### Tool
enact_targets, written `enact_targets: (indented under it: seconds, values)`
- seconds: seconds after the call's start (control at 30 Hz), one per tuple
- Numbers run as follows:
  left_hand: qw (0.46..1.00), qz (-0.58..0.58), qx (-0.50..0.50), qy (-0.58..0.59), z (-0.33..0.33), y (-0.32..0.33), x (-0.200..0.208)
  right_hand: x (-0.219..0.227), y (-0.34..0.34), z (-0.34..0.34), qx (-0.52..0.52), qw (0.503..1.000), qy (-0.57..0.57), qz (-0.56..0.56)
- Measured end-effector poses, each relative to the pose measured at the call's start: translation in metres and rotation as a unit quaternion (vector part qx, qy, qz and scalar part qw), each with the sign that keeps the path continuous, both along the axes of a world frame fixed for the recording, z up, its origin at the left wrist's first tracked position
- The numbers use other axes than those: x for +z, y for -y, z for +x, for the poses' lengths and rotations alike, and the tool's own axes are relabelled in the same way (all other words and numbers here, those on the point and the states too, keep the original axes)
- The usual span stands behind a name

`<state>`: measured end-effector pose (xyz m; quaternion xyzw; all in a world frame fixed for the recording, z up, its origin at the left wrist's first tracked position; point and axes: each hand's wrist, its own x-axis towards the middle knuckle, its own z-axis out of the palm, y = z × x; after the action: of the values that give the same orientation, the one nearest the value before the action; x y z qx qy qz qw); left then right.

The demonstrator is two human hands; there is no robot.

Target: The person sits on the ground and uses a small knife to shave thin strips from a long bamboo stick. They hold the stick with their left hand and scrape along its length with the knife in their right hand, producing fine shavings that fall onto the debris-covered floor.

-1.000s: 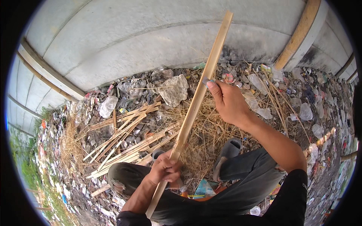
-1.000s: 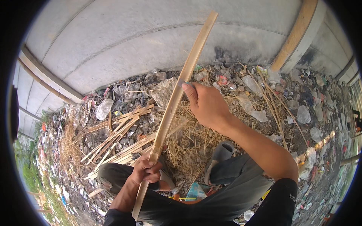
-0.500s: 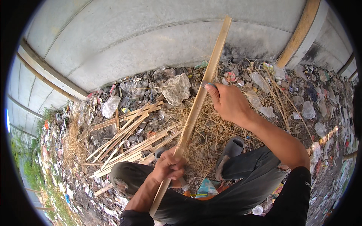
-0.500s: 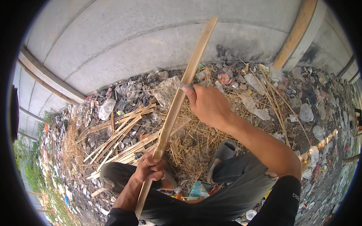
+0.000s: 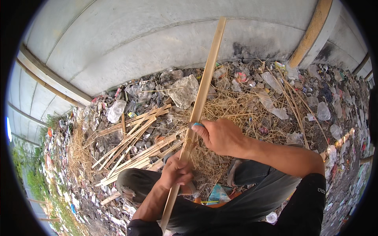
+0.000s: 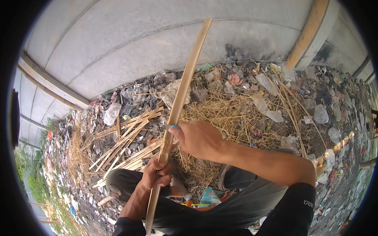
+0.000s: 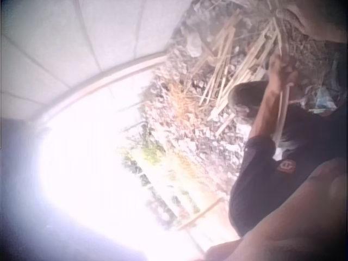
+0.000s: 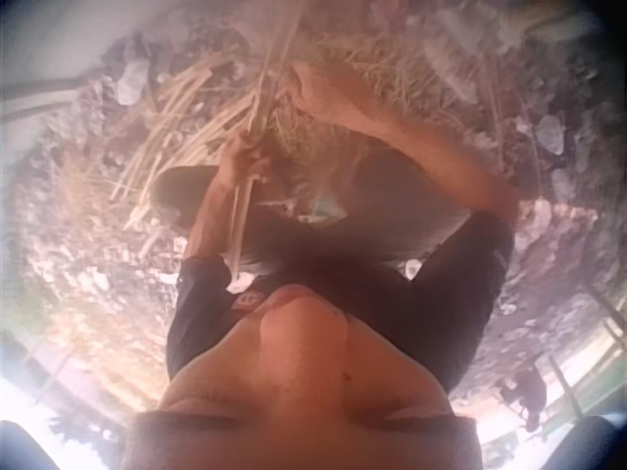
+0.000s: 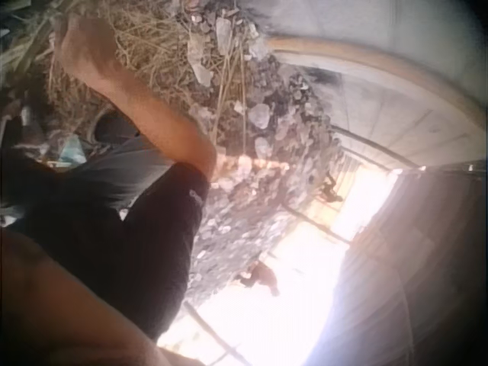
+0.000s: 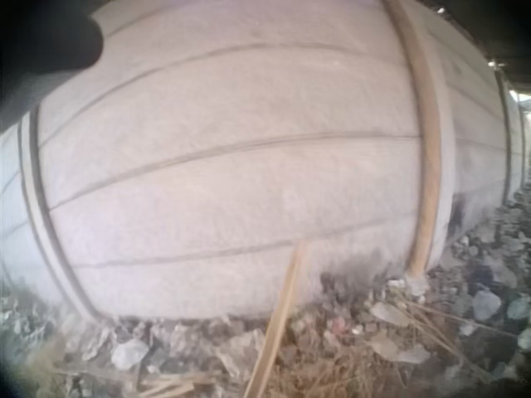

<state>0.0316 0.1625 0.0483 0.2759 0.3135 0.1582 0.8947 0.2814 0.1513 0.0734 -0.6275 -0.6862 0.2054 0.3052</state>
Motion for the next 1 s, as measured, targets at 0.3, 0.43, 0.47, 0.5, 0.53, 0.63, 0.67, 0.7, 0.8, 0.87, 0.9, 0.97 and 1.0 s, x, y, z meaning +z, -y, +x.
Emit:
enact_targets:
  seconds: [0.3, 0.43, 0.47, 0.5, 0.53, 0.63, 0.67, 0.7, 0.8, 0.87, 0.9, 0.97, 1.0]
  values:
    - [1.0, 0.015, 0.012, 0.001, 0.001, 0.001, -0.003, 0.017, 0.007, -0.008, 0.034, 0.996, -0.019, -0.082]
    - [1.0, 0.009, 0.02, 0.001, 0.008, 0.001, -0.001, -0.006, 0.008, -0.009, 0.057, 0.994, -0.079, -0.058]
    - [1.0, 0.016, 0.022, -0.01, 0.006, -0.001, -0.002, -0.007, 0.007, -0.017, 0.057, 0.986, -0.129, -0.091]
    - [1.0, 0.019, 0.019, -0.003, 0.004, -0.002, -0.002, -0.006, 0.007, -0.015, 0.077, 0.979, -0.143, -0.123]
    - [1.0, 0.022, 0.017, 0.004, 0.003, -0.003, -0.003, -0.003, 0.006, -0.01, 0.096, 0.971, -0.157, -0.155]
    - [0.999, 0.043, 0.015, 0.025, 0.004, -0.002, -0.003, 0.001, 0.002, 0.0, 0.12, 0.944, -0.211, -0.224]
    - [0.998, 0.054, 0.014, 0.033, 0.004, -0.003, -0.003, 0.0, 0.001, 0.003, 0.12, 0.935, -0.23, -0.24]
    - [0.995, 0.092, 0.017, 0.024, 0.005, -0.001, -0.004, 0.0, 0.0, 0.006, 0.098, 0.941, -0.249, -0.209]
    - [0.979, 0.202, 0.03, -0.011, 0.009, 0.003, -0.008, 0.015, 0.001, 0.015, 0.042, 0.956, -0.25, -0.149]
    - [0.961, 0.271, 0.039, -0.044, 0.01, 0.005, -0.013, 0.011, 0.003, 0.011, 0.06, 0.972, -0.196, -0.115]
    - [0.943, 0.325, 0.028, -0.071, 0.012, 0.005, -0.017, 0.011, 0.005, 0.01, 0.067, 0.979, -0.168, -0.098]
    - [0.908, 0.404, 0.012, -0.113, 0.014, 0.006, -0.023, 0.01, 0.007, 0.006, 0.073, 0.984, -0.13, -0.1]
    - [0.894, 0.429, 0.009, -0.128, 0.016, 0.007, -0.024, 0.005, 0.009, 0.002, 0.068, 0.984, -0.137, -0.09]
